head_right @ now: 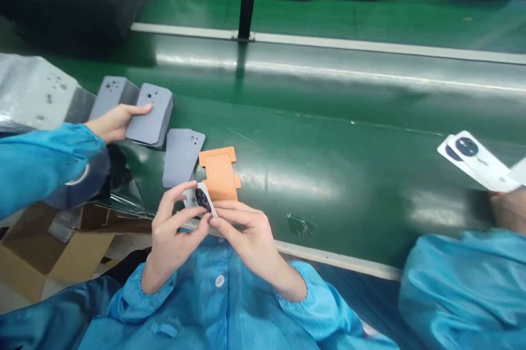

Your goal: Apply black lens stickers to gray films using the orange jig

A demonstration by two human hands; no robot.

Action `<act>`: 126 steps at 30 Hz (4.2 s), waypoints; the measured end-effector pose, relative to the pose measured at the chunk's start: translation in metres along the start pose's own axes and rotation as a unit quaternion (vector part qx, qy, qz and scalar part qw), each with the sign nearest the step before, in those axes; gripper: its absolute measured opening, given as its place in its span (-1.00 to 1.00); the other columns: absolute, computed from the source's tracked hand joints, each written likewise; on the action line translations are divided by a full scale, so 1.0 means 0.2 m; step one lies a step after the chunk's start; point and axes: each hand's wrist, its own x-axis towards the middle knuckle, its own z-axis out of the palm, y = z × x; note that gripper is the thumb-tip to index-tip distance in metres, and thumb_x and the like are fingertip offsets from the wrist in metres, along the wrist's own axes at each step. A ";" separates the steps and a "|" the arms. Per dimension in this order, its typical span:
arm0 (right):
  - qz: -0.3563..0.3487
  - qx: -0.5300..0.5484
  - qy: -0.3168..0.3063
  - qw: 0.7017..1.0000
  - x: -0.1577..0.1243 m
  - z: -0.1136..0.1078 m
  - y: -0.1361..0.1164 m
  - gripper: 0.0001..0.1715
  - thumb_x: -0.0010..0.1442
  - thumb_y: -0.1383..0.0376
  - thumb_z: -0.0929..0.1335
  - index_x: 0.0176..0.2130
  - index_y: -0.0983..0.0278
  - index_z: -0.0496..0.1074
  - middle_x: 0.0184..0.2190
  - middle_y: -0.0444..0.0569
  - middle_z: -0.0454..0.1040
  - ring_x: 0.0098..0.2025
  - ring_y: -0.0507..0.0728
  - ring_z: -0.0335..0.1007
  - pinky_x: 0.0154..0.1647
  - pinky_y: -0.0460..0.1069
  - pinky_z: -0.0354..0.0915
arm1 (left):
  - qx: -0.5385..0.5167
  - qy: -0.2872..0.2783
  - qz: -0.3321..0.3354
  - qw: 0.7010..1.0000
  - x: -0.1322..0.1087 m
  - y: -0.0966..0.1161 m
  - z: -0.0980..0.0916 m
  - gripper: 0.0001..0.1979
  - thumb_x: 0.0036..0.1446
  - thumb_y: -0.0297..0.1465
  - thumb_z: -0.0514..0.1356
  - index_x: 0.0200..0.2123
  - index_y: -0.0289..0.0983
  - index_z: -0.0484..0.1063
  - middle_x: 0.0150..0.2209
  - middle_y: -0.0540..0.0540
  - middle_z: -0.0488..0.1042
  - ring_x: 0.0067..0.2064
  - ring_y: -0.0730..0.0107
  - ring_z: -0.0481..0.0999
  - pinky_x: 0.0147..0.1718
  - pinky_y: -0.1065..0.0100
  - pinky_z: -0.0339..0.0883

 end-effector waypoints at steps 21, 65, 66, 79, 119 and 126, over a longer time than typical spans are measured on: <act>-0.030 0.018 -0.044 0.998 0.03 -0.02 0.01 -0.76 0.37 0.13 0.45 -0.07 0.11 0.72 -0.07 0.02 0.70 -0.06 0.16 0.65 0.02 0.03 0.55 | 0.029 0.015 -0.017 0.999 -0.03 0.01 0.04 -0.92 0.20 -0.47 0.33 -0.36 -0.22 0.61 0.13 -0.24 0.59 0.10 0.05 0.63 0.01 -0.01 0.60; 0.147 0.155 -0.037 0.976 0.02 -0.12 0.12 -0.67 0.21 0.02 0.53 -0.28 0.23 0.72 -0.19 0.02 0.69 -0.25 0.11 0.60 -0.22 0.00 0.53 | 0.014 -0.110 -0.085 0.990 -0.04 0.06 0.04 -0.93 0.22 -0.46 0.35 -0.25 -0.18 0.65 0.27 -0.18 0.50 0.24 0.00 0.54 0.15 -0.11 0.53; 0.135 0.142 -0.035 0.980 0.01 -0.11 0.12 -0.68 0.24 0.04 0.52 -0.29 0.23 0.72 -0.19 0.02 0.69 -0.22 0.12 0.61 -0.18 0.01 0.53 | 0.010 -0.115 -0.091 0.989 -0.04 0.07 0.04 -0.93 0.23 -0.45 0.35 -0.24 -0.19 0.66 0.27 -0.17 0.50 0.24 0.00 0.54 0.15 -0.11 0.53; -0.007 -0.003 0.002 1.000 -0.04 -0.08 0.08 -0.77 0.39 0.29 0.40 -0.27 0.25 0.66 -0.11 0.00 0.59 -0.07 0.10 0.55 -0.06 0.00 0.49 | -0.012 -0.132 -0.108 0.985 -0.06 0.10 0.02 -0.91 0.24 -0.45 0.35 -0.18 -0.23 0.65 0.32 -0.21 0.44 0.14 -0.05 0.64 0.09 -0.02 0.63; -0.174 -0.168 -0.035 0.970 -0.11 -0.06 0.00 -0.82 0.45 0.40 0.32 -0.14 0.31 0.55 -0.01 0.16 0.51 0.07 0.20 0.51 0.06 0.17 0.52 | -0.042 -0.229 -0.136 0.963 0.01 0.16 -0.03 -0.77 0.35 -0.49 0.13 -0.39 -0.21 0.43 0.31 -0.18 0.46 0.28 0.06 0.51 0.19 -0.01 0.46; -0.153 -0.165 -0.045 0.973 -0.12 -0.07 0.01 -0.78 0.46 0.37 0.31 -0.13 0.24 0.58 0.03 0.11 0.53 0.09 0.20 0.52 0.09 0.18 0.52 | -0.037 -0.223 -0.131 0.965 0.01 0.15 -0.04 -0.76 0.35 -0.49 0.14 -0.41 -0.21 0.43 0.32 -0.17 0.46 0.25 0.07 0.53 0.17 0.01 0.47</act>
